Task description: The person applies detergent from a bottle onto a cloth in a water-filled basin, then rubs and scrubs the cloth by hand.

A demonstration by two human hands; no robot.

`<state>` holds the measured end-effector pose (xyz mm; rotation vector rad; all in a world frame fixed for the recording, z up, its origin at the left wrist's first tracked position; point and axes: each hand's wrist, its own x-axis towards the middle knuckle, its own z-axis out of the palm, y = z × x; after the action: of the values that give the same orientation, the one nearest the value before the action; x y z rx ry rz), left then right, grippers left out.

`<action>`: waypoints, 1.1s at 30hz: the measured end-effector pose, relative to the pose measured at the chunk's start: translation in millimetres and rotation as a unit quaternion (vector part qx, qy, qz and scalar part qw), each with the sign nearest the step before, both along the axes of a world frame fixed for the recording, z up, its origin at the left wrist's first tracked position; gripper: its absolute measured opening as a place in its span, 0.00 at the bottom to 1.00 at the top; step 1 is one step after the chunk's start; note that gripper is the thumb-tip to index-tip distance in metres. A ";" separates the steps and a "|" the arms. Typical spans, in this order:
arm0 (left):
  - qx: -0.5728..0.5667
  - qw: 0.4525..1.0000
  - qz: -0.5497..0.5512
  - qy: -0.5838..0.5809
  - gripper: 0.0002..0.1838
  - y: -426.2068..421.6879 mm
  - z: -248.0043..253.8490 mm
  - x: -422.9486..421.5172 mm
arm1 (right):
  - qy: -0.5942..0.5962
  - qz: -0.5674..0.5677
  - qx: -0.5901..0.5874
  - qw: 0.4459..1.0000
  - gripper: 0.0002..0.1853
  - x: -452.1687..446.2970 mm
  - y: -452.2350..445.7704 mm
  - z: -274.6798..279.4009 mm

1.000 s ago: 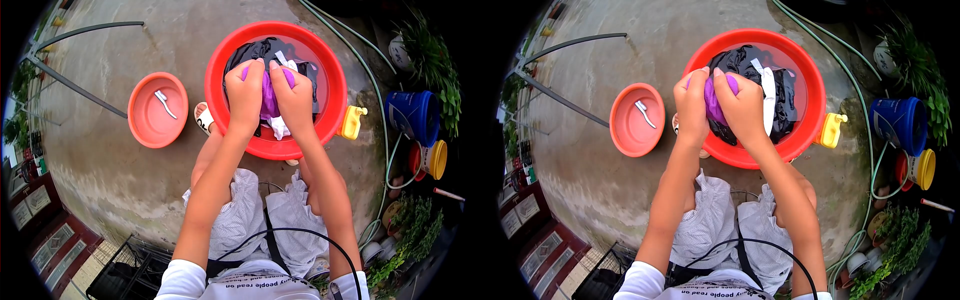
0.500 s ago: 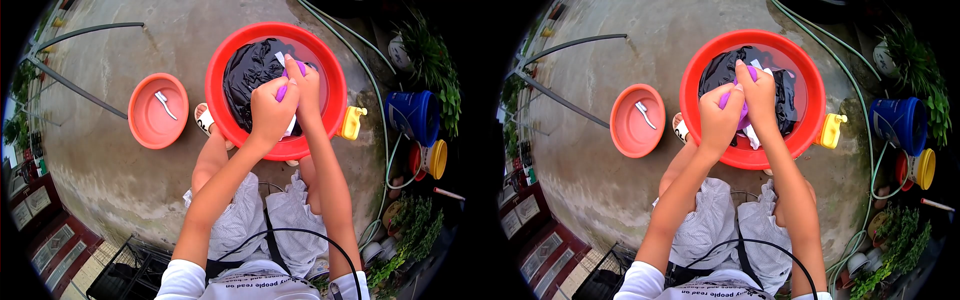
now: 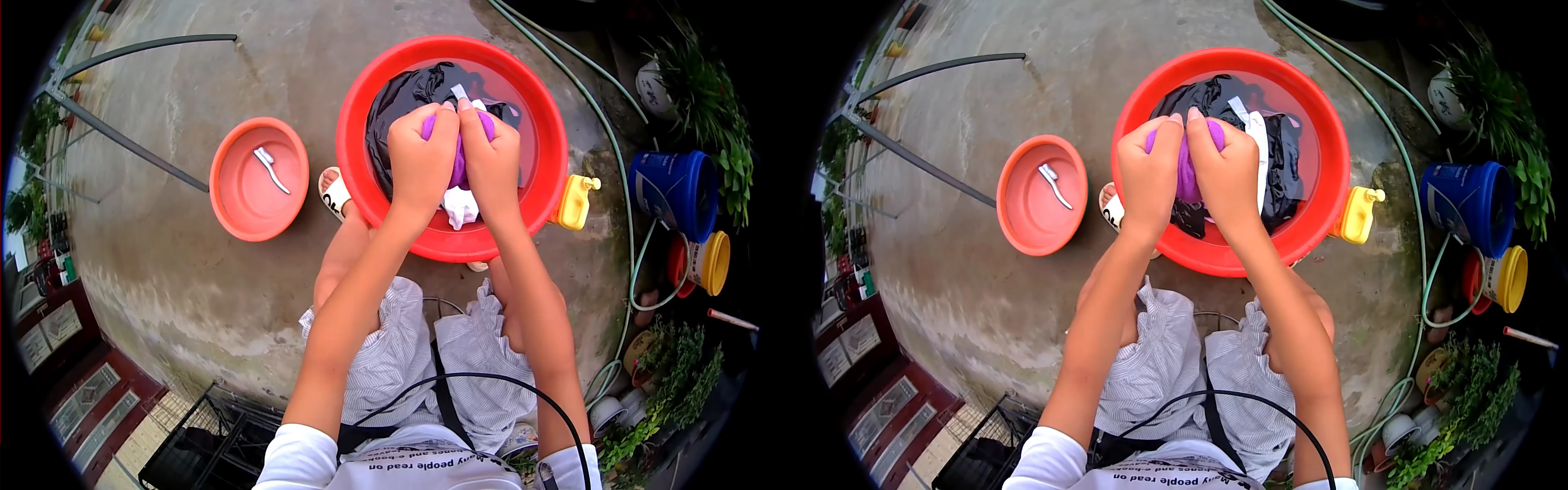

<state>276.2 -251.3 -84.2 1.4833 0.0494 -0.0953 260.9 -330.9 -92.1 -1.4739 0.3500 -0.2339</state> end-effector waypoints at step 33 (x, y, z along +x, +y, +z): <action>-0.124 0.987 0.041 0.092 0.15 7.7 -7.7 16.6 | -0.035 0.043 -0.097 0.994 0.20 -7.7 9.8 6.0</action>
<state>292.8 -243.7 -91.9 1.2189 0.2399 -0.1666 253.2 -321.1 -86.1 -1.6638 0.2108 -0.2557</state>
